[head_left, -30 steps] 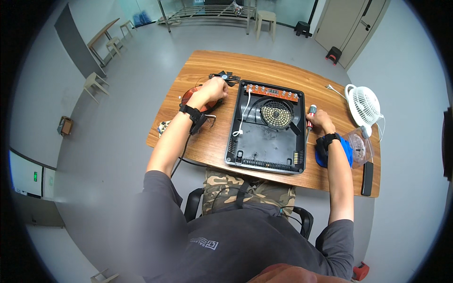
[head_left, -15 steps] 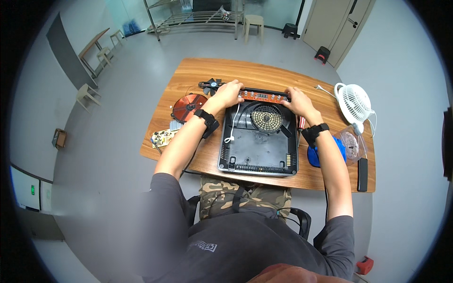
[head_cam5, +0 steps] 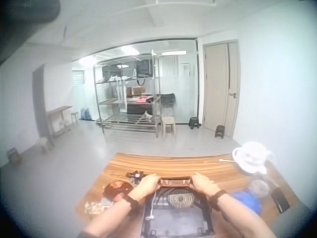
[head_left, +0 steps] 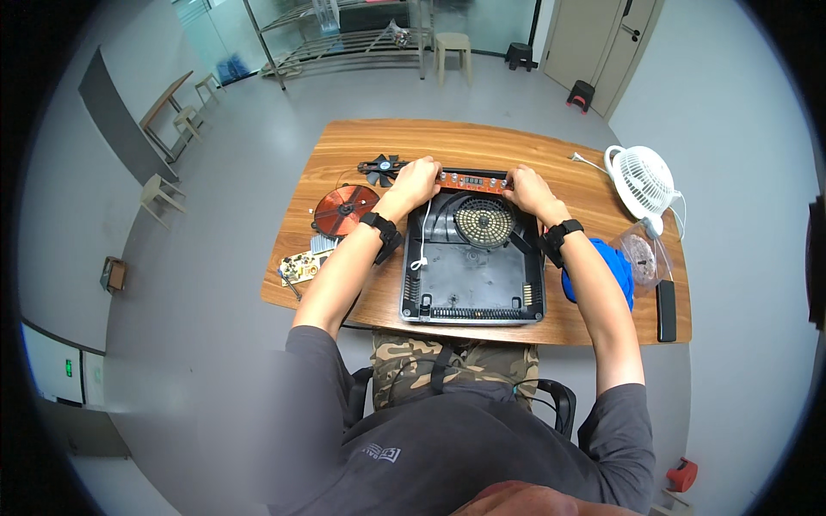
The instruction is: The person disassembles a small appliance on a wooden table. They use a screwdriver to remove screws from the base, lift off the top cover, and remove internal components including a copper-colored disc and a fan.
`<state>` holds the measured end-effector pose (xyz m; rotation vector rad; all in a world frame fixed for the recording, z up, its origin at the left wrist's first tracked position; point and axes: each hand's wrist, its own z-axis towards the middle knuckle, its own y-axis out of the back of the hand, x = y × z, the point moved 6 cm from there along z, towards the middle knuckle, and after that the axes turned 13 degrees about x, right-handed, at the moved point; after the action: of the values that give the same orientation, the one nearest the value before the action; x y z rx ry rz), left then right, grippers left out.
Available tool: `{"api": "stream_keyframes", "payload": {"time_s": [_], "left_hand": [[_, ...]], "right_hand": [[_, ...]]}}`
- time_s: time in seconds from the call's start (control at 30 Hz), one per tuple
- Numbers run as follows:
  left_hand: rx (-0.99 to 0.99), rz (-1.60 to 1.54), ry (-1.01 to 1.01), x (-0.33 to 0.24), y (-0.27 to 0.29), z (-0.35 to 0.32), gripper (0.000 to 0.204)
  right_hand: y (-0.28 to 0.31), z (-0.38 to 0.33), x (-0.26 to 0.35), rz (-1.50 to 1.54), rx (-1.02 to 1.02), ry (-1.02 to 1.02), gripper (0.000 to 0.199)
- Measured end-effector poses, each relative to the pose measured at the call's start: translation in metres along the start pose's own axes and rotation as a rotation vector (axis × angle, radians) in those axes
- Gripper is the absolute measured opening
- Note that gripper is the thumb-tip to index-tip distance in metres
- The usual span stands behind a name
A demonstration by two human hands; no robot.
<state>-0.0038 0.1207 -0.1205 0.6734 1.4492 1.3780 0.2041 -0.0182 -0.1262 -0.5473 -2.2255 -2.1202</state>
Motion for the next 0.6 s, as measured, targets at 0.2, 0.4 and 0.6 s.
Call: {"api": "stream_keyframes", "payload": {"time_s": [0.2,0.4,0.6], "left_hand": [[-0.053,-0.041,-0.026,0.005,0.012,-0.003,0.023],[-0.064,-0.042,-0.026,0.006,0.025,-0.001,0.023],[-0.086,0.01,-0.039,0.014,0.068,0.009,0.019]], "right_hand": [[0.012,-0.002,0.01,0.031,-0.046,0.012,0.025],[0.025,-0.007,0.021,-0.038,-0.063,0.025,0.028],[0.052,0.01,0.033,0.003,-0.155,0.085,0.028]]}}
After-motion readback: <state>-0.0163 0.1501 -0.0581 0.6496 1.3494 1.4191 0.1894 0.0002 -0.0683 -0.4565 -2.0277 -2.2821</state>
